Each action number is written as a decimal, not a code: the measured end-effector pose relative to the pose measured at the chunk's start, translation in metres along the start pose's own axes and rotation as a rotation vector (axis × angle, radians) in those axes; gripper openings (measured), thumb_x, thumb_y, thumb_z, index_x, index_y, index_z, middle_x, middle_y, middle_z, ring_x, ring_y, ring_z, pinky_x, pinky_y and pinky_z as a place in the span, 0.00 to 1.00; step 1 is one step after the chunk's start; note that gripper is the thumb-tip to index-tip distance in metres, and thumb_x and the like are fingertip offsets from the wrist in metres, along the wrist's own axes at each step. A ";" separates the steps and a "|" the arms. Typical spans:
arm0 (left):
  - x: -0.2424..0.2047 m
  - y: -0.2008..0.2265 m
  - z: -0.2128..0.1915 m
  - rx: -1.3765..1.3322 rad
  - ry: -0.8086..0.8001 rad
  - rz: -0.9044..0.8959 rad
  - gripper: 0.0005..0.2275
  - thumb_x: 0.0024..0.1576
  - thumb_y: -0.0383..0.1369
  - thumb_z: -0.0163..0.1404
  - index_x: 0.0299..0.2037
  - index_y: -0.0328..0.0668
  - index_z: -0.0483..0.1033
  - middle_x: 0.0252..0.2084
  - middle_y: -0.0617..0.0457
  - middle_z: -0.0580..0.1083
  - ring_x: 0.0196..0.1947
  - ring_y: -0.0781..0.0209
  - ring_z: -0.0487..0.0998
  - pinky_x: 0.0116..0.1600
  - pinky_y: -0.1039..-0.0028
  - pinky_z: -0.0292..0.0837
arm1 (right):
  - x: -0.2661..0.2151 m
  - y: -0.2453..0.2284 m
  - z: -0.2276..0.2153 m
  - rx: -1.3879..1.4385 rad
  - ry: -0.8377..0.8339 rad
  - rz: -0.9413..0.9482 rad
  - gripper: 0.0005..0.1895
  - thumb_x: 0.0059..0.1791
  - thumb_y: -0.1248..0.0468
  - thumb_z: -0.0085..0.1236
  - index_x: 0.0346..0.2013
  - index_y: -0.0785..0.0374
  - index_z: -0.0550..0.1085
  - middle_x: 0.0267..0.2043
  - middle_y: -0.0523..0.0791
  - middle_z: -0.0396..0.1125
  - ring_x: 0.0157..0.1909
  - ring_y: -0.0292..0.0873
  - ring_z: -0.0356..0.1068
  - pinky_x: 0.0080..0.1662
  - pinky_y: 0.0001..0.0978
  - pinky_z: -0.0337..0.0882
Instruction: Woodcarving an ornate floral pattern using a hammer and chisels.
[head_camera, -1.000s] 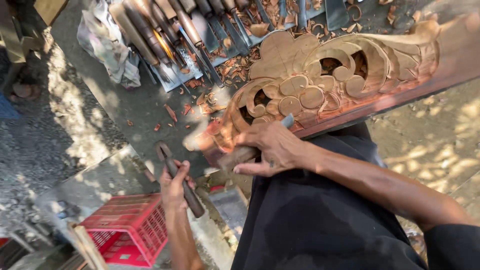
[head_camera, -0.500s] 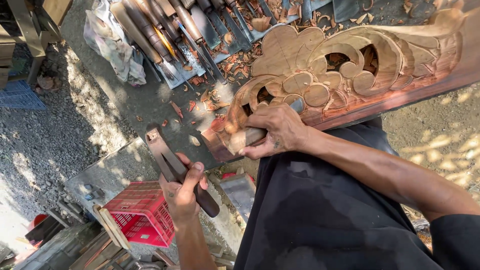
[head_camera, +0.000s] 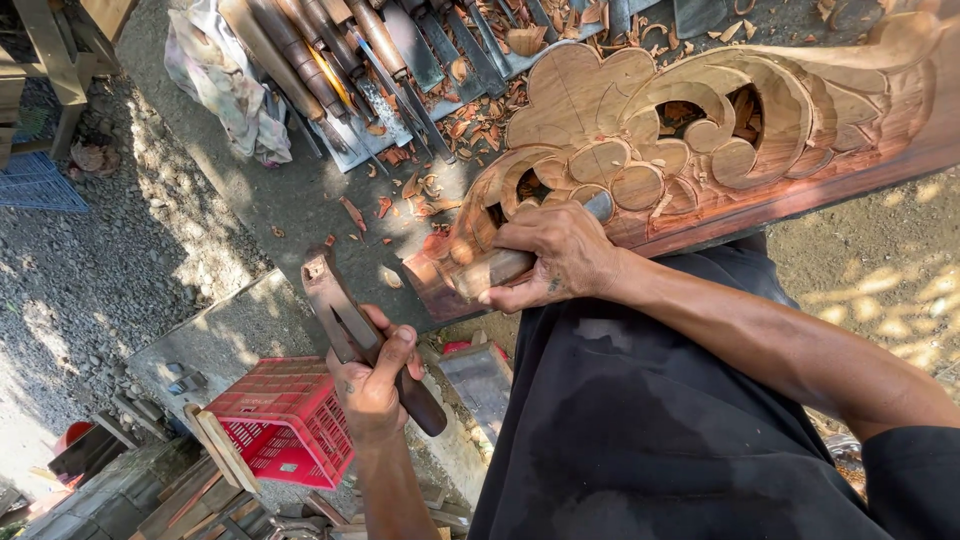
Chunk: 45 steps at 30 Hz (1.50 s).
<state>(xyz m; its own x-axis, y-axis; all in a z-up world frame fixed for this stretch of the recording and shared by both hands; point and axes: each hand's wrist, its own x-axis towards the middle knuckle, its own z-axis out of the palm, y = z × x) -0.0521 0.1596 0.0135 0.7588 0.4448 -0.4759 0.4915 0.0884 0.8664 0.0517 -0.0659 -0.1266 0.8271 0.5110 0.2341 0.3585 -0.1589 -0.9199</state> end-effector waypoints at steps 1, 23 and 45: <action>0.000 -0.001 0.000 -0.004 -0.012 0.013 0.13 0.54 0.18 0.56 0.46 0.33 0.69 0.30 0.49 0.73 0.18 0.62 0.72 0.24 0.73 0.68 | 0.000 0.000 0.000 0.008 0.006 -0.010 0.25 0.36 0.44 0.71 0.27 0.62 0.75 0.23 0.46 0.65 0.27 0.50 0.69 0.30 0.43 0.67; -0.016 0.005 0.007 -0.047 -0.027 0.034 0.12 0.54 0.17 0.55 0.45 0.33 0.69 0.30 0.49 0.71 0.20 0.63 0.71 0.26 0.74 0.68 | -0.004 0.012 0.000 0.049 0.000 -0.092 0.24 0.39 0.45 0.71 0.32 0.63 0.78 0.24 0.46 0.65 0.26 0.48 0.69 0.30 0.41 0.67; -0.014 0.003 0.009 -0.061 -0.050 0.016 0.12 0.54 0.17 0.55 0.45 0.32 0.69 0.30 0.49 0.71 0.20 0.63 0.72 0.26 0.73 0.69 | -0.009 0.003 -0.002 0.001 -0.107 -0.123 0.26 0.37 0.42 0.71 0.30 0.60 0.76 0.24 0.44 0.63 0.28 0.49 0.69 0.29 0.42 0.67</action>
<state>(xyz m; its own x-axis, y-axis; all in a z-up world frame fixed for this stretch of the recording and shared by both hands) -0.0573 0.1458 0.0213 0.7877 0.4015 -0.4672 0.4529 0.1368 0.8810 0.0465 -0.0728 -0.1308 0.7259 0.6138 0.3103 0.4541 -0.0889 -0.8865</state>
